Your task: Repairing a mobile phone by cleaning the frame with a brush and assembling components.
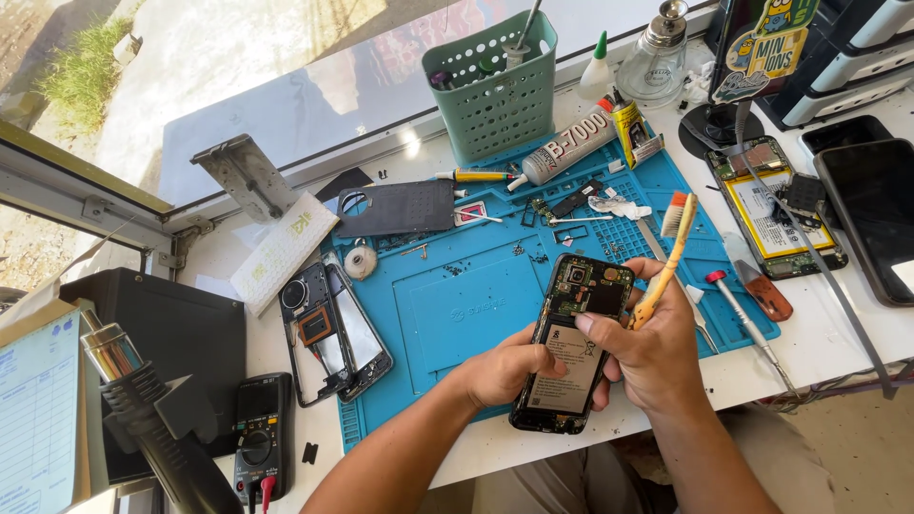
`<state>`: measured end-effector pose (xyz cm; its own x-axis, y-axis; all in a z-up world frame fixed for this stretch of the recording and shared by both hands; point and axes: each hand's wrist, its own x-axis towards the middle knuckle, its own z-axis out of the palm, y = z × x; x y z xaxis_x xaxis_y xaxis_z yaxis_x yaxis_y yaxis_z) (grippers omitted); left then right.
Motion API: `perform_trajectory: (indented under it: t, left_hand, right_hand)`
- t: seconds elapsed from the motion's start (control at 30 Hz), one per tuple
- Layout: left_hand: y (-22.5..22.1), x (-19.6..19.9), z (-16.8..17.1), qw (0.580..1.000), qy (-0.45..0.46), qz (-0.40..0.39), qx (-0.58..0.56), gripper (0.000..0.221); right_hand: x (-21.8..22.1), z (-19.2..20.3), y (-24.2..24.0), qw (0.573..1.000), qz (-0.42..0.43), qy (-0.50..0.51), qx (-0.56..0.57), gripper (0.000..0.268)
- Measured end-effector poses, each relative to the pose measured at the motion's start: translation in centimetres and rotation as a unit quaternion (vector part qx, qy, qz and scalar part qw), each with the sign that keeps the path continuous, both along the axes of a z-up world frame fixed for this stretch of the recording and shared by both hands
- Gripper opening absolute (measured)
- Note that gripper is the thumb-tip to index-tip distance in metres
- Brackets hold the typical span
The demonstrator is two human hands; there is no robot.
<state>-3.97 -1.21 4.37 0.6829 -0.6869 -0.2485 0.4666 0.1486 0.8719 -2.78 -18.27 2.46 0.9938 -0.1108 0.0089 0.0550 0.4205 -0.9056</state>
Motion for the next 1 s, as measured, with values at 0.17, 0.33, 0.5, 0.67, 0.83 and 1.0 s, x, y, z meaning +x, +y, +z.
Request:
perform_trajectory:
  t: [0.17,0.33,0.5,0.67,0.83,1.0]
  left_hand:
    - [0.0,-0.2,1.4,0.999,-0.031,-0.016,0.019,0.055]
    - [0.1,0.0,1.3,0.996,-0.067,-0.047,0.023,0.054]
    - [-0.1,0.3,1.2,0.996,-0.06,-0.051,0.039,0.054]
    - [-0.2,0.7,0.2,0.999,-0.046,-0.028,0.003,0.052]
    - [-0.6,1.7,-1.7,0.976,-0.015,0.052,-0.21,0.054]
    - [0.3,2.6,-3.4,0.959,0.049,0.01,-0.28,0.078]
  right_hand:
    - [0.5,-1.5,-0.3,1.0,0.002,0.004,0.001,0.061]
    - [0.5,-1.6,-0.5,1.0,0.014,0.01,0.006,0.06]
    - [0.4,-0.8,-0.6,1.0,0.014,0.004,0.004,0.059]
    - [0.5,-0.2,-1.4,1.0,0.014,0.004,0.018,0.066]
    - [-0.2,4.2,-5.7,0.969,0.024,0.031,-0.243,0.058]
    - [-0.3,2.5,-8.8,0.802,-0.092,0.028,-0.589,0.058]
